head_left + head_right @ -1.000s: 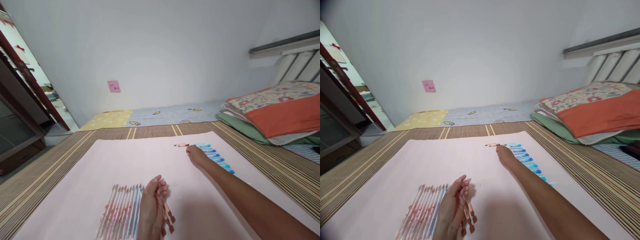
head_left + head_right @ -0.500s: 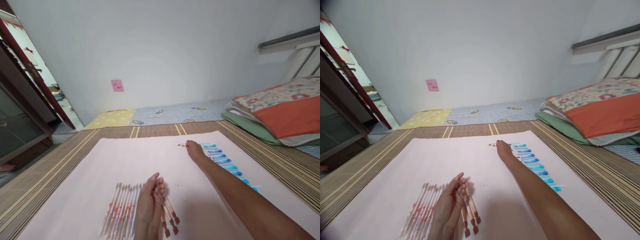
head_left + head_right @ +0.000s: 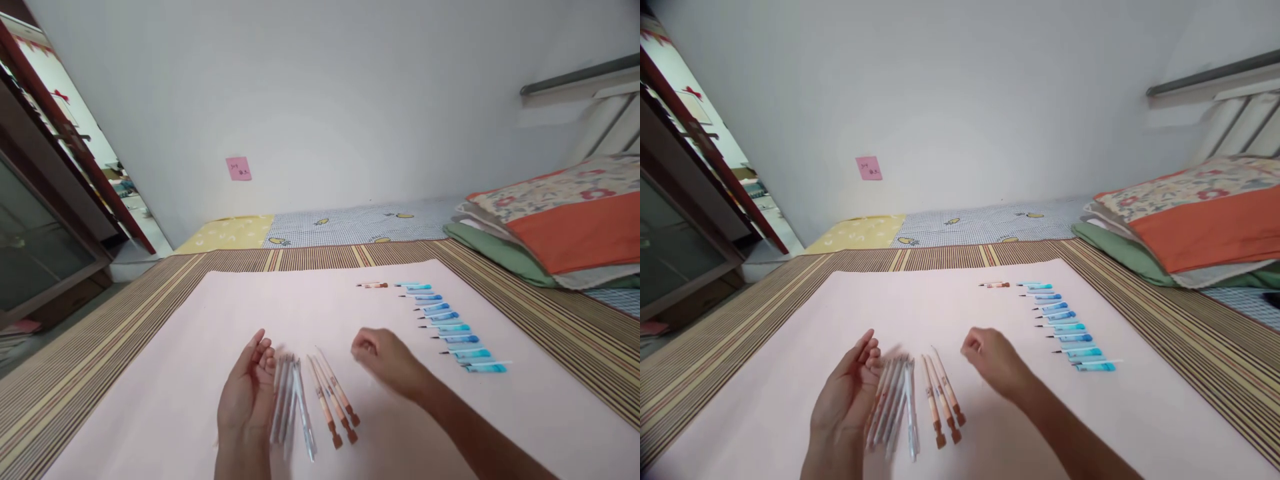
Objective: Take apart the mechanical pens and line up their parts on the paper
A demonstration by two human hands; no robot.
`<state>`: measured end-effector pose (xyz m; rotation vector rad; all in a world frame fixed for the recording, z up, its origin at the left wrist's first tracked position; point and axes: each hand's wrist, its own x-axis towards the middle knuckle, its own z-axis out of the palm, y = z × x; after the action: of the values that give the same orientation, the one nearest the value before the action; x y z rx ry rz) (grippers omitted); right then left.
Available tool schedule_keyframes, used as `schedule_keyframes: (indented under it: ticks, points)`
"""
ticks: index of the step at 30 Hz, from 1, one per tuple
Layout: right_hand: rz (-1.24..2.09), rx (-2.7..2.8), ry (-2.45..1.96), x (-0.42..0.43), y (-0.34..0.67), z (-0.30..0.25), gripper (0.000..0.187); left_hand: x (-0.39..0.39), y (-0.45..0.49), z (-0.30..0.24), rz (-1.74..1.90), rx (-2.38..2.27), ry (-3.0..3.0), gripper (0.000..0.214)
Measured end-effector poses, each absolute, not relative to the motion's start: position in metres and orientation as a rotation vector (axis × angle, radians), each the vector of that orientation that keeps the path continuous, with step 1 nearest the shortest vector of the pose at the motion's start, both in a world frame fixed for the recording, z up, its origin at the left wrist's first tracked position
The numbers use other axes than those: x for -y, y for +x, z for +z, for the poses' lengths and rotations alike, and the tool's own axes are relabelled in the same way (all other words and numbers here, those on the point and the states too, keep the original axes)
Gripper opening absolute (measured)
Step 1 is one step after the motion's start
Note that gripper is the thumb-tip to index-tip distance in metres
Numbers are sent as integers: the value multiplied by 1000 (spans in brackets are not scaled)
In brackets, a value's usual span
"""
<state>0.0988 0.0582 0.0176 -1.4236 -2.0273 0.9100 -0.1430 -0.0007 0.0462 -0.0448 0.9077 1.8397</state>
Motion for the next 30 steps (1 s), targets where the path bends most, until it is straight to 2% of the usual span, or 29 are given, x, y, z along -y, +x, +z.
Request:
schedule_keyframes:
  ticks: [3,12,16,22,25,28,30]
  points:
    - [856,2141,-1546,-22,76,9,12,0,-145,42,1846,-903,-73,18]
    - [473,2364,-1785,-14,42,-9,27,-2,-145,38,1827,-910,-82,16]
    - [313,2370,-1745,-16,43,-13,23,-2,-140,35,1821,-932,-62,16]
    - [283,2344,-1660,-15,41,-22,22,-6,-130,31,1789,-910,-15,15]
    - [466,2133,-1625,-18,53,-6,15,-8,-127,26,1793,-923,23,14]
    - [988,1807,-1407,-26,76,15,7,-10,-122,20,1768,-968,95,13]
    - [1256,1612,-1211,-31,92,25,8,-10,-116,17,1730,-1018,192,13]
